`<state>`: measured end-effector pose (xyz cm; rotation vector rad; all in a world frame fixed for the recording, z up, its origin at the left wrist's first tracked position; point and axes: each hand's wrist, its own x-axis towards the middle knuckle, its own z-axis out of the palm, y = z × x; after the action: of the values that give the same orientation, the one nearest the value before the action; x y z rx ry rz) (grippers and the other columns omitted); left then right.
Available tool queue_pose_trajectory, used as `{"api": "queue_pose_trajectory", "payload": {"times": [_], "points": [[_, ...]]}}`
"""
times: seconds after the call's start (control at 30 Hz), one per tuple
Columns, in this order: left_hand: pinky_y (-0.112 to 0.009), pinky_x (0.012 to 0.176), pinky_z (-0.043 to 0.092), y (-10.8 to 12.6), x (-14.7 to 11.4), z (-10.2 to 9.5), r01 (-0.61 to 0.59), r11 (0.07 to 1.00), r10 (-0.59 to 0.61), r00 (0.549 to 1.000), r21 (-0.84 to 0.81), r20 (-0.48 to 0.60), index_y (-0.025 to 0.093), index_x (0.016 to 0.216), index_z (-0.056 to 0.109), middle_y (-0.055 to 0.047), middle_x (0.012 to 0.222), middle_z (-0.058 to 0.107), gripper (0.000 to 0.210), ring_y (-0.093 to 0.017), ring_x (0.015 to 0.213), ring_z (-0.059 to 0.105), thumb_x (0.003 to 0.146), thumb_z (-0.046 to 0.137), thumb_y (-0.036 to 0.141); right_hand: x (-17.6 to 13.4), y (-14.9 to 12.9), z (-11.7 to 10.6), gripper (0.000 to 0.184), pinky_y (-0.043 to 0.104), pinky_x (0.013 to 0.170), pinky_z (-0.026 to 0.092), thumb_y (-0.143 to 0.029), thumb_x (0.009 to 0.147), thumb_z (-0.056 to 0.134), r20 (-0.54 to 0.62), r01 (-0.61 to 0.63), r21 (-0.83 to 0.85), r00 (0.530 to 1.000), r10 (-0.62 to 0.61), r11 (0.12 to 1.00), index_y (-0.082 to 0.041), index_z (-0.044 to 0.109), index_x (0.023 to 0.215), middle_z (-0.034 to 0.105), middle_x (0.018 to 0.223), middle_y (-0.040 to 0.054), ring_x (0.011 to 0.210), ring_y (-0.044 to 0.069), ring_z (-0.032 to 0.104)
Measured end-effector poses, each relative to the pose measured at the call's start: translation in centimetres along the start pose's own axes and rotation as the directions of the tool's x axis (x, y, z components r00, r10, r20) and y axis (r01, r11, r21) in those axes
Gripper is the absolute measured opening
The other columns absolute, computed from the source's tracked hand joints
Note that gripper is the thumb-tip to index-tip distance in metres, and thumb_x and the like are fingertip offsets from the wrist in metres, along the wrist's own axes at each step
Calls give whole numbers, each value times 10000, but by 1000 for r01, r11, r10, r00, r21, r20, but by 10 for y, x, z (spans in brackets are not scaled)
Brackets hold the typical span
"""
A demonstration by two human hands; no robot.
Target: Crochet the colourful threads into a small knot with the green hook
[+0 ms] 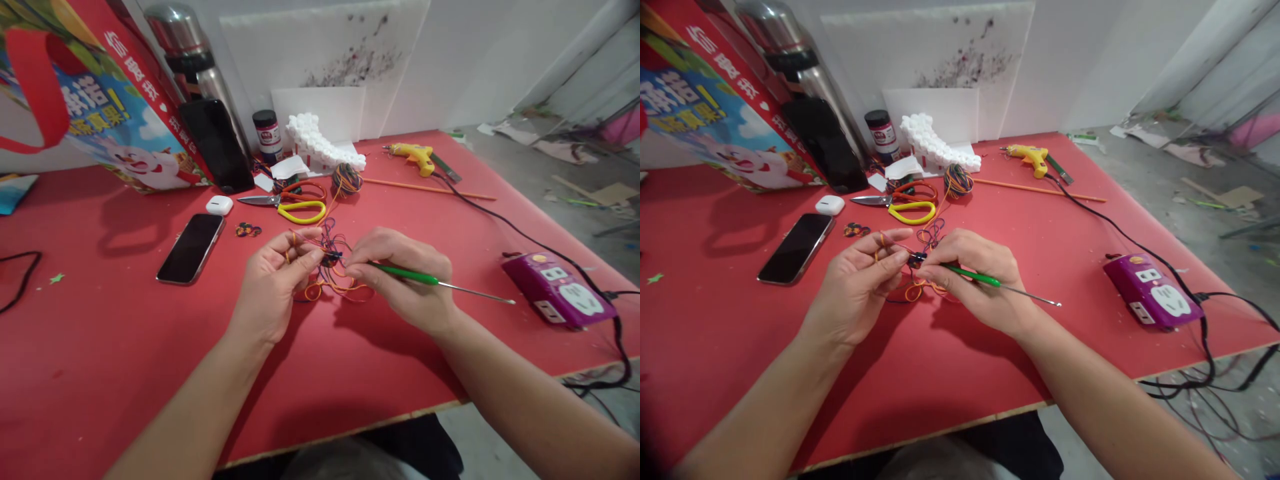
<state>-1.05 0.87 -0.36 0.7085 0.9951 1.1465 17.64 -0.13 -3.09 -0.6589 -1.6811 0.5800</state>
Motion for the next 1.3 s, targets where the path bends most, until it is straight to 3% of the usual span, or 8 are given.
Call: {"api": "queue_pose_trajectory", "payload": {"times": [0.3,0.43,0.57,0.7,0.87,1.03,1.3], "points": [[-88,526,459,-4,-1,2,-126,988,132,989,93,-71,152,947,812,74,669,611,287,-10,539,521,676,880,83,0,-1,-2,51,272,707,626,-135,960,806,91,96,-120,992,-86,988,-183,808,976,761,875,67,769,157,736],[-96,445,391,-1,-1,2,41,999,-40,994,3,-104,136,898,782,78,591,570,289,-17,472,465,628,877,92,-2,0,-1,110,283,745,649,-126,994,752,109,169,-207,983,-149,964,-199,805,1056,788,926,86,815,176,769],[-105,414,356,2,1,1,170,982,-175,983,-76,-61,118,880,764,80,544,552,303,-16,439,418,607,893,103,-3,3,0,133,318,784,659,-101,979,760,79,142,-168,988,-130,975,-198,789,1064,812,934,91,856,201,779],[-102,454,404,2,1,3,61,998,-61,993,-3,-105,123,903,774,67,604,605,295,-21,479,491,624,866,97,-4,2,1,151,332,811,653,-79,966,763,85,125,-140,990,-114,982,-192,781,1064,818,940,92,878,207,778],[-120,471,389,-2,0,4,-90,992,98,991,88,-93,139,880,776,62,673,646,217,-15,505,488,680,855,114,-1,-2,2,108,304,773,630,-116,996,731,29,-16,-71,999,18,997,-214,776,992,780,832,37,795,175,751],[-139,521,398,-5,0,2,-152,976,167,982,155,-88,158,911,797,55,686,649,203,-30,555,502,722,859,117,-1,-1,2,114,317,783,636,-108,981,739,42,63,-128,997,-58,990,-208,776,1022,800,879,58,822,192,769],[-134,489,387,-1,-1,4,-47,994,59,990,94,-125,145,871,783,64,626,606,225,-31,506,501,668,876,117,-2,0,1,114,310,793,647,-89,985,731,101,145,-183,987,-128,972,-177,764,1050,809,915,97,858,200,779]]}}
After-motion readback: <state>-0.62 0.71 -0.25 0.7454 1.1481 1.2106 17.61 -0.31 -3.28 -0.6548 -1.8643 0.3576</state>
